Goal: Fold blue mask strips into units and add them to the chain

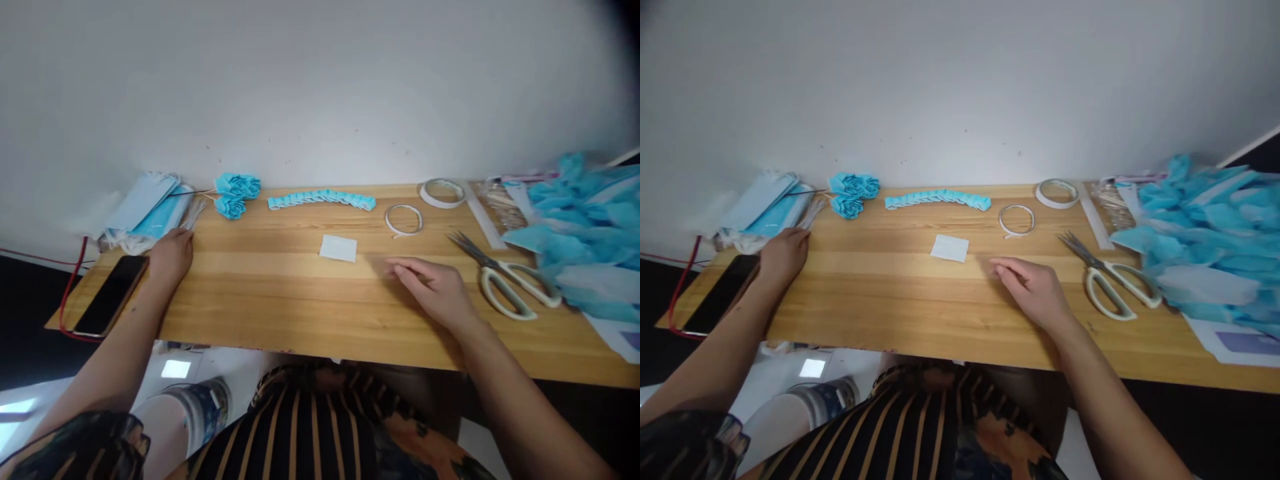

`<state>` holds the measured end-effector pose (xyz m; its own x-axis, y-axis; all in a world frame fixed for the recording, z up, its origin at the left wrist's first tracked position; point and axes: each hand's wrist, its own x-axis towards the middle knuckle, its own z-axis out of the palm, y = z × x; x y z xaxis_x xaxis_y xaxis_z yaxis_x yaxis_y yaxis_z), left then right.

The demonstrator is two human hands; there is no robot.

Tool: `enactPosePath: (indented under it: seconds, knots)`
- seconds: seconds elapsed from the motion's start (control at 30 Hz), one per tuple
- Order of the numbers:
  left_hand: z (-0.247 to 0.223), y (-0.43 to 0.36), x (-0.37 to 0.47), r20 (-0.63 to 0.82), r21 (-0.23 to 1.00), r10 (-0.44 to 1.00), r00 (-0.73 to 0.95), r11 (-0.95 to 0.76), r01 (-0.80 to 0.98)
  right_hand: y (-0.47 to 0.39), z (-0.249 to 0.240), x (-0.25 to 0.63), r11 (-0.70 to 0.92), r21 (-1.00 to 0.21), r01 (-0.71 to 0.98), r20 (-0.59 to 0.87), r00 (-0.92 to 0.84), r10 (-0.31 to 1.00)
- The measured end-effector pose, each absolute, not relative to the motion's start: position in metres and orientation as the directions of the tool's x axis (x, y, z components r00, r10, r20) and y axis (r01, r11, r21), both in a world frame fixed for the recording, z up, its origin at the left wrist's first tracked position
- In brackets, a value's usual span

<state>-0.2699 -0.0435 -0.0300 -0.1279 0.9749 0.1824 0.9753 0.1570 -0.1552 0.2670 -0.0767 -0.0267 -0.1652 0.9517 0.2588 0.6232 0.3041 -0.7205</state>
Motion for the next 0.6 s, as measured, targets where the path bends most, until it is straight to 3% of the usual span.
enactPosePath:
  seconds: [0.23,0.4,0.53,0.6]
  knots:
    - [-0.020,-0.060,-0.255,0.224,-0.141,0.973,-0.058,0.091,0.986,-0.077,-0.030,0.266,0.346,-0.652,0.674,0.296,-0.194,0.935]
    - [-0.001,-0.066,-0.208,0.296,0.010,0.951,0.089,-0.096,0.995,-0.075,-0.032,0.266,0.388,-0.626,0.677,0.341,-0.210,0.916]
    - [0.037,-0.103,-0.128,0.396,0.149,0.875,0.279,-0.361,0.921,-0.076,-0.028,0.264,0.391,-0.636,0.665,0.333,-0.220,0.917]
    - [0.063,-0.135,-0.089,0.469,0.163,0.757,0.455,-0.580,0.798,-0.076,-0.025,0.264,0.380,-0.628,0.679,0.331,-0.209,0.920]
